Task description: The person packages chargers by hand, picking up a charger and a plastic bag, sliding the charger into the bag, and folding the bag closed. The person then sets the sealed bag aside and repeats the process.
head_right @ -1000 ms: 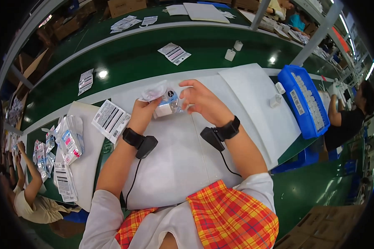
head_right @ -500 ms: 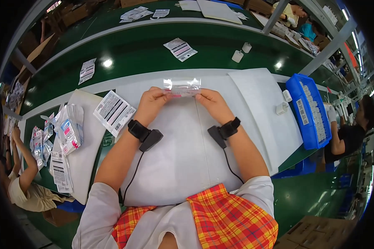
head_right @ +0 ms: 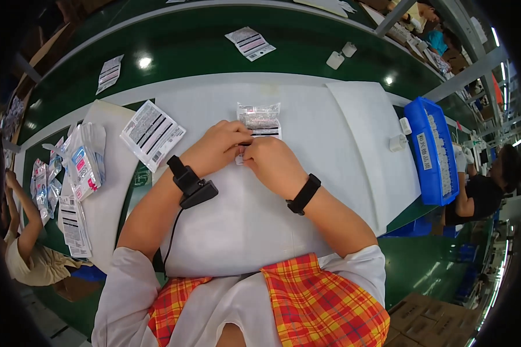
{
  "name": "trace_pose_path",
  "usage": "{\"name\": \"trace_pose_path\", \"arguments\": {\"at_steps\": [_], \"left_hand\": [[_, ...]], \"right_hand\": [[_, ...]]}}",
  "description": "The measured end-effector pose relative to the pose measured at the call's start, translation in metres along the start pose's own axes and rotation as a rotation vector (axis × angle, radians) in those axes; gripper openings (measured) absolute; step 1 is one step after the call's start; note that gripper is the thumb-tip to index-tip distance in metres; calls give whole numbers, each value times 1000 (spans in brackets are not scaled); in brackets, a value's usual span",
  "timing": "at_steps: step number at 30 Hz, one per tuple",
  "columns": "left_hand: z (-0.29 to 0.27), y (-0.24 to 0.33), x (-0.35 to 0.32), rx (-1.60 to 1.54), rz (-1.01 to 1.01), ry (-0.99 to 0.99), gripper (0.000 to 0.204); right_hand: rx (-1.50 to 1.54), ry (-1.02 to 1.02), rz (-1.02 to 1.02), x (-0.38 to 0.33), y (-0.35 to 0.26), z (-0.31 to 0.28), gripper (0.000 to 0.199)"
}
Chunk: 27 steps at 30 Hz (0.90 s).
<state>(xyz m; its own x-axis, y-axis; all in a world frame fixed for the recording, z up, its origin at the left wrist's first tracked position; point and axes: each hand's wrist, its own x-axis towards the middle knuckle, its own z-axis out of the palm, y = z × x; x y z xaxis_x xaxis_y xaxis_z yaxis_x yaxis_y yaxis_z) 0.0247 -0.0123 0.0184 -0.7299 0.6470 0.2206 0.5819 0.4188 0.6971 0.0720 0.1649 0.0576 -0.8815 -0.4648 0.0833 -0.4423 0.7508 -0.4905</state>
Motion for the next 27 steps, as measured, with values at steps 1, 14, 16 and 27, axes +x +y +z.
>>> {"name": "trace_pose_path", "arguments": {"at_steps": [1,14,16,27], "left_hand": [[-1,-2,0,-14,32,11,28],[-4,-10,-1,-70,24,-60,35],[-2,-9,0,-41,23,-52,35],[-7,-3,-7,-145,-9,-74,32]], "right_hand": [[23,8,35,0,-1,1,12],[-49,117,-13,1,-4,14,4],[48,79,-19,4,2,16,5],[433,892,472,-222,71,-115,9]]}}
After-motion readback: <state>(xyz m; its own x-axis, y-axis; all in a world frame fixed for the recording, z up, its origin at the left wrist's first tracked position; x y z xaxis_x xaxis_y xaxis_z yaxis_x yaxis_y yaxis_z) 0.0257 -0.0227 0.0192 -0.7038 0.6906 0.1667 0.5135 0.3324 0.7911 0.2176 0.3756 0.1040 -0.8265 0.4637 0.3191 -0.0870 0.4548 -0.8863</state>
